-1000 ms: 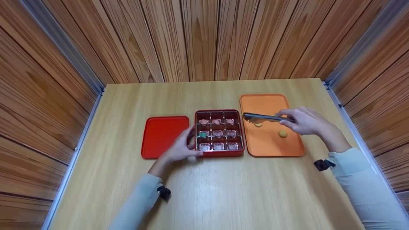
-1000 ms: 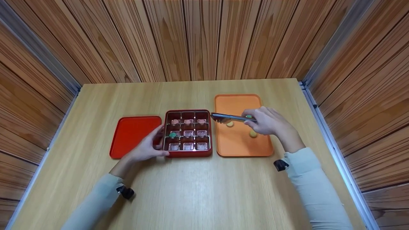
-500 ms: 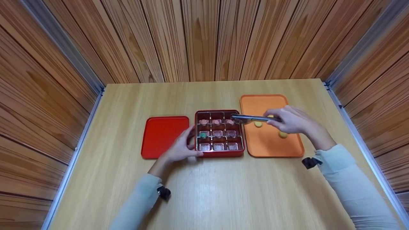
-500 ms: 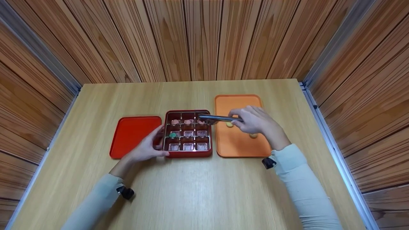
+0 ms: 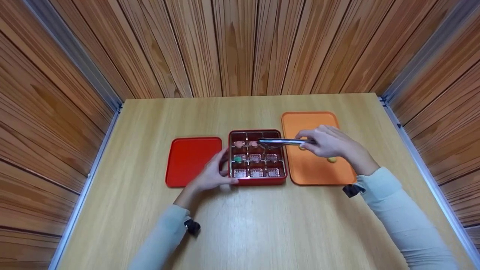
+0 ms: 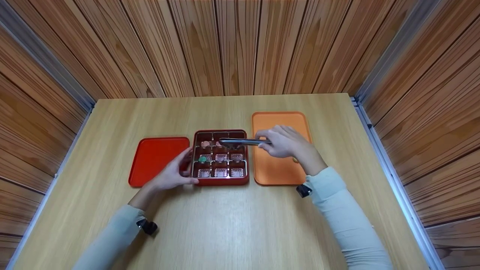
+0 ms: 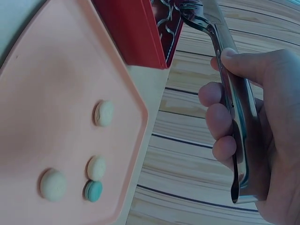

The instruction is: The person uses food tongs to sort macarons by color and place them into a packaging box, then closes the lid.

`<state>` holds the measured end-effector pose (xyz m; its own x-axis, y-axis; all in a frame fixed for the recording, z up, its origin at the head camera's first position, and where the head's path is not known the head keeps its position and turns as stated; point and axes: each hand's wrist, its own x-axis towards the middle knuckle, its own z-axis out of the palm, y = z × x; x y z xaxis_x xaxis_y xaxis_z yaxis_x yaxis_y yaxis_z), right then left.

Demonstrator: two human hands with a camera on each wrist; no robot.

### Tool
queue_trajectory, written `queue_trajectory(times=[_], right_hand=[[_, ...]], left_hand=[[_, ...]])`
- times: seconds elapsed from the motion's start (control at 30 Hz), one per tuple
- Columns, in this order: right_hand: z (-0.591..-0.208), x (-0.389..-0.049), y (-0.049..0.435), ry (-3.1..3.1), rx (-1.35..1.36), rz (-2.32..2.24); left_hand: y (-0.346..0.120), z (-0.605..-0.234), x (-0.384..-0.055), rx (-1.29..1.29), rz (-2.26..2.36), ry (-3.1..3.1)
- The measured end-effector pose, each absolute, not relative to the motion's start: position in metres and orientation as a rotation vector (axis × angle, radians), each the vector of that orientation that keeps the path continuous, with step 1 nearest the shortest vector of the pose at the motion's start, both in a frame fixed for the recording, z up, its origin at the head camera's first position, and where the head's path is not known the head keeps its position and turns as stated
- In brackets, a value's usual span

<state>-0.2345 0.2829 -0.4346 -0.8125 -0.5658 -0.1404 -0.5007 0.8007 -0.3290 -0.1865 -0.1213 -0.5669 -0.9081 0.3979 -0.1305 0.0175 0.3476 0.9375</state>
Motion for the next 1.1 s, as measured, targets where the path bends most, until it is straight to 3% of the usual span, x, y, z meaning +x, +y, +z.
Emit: queue_trajectory(times=[1.1], right_hand=[[-0.455, -0.235, 0.254, 2.755, -0.906, -0.363]], left_hand=[[-0.121, -0.569, -0.188, 0.365, 1.6, 2.263]])
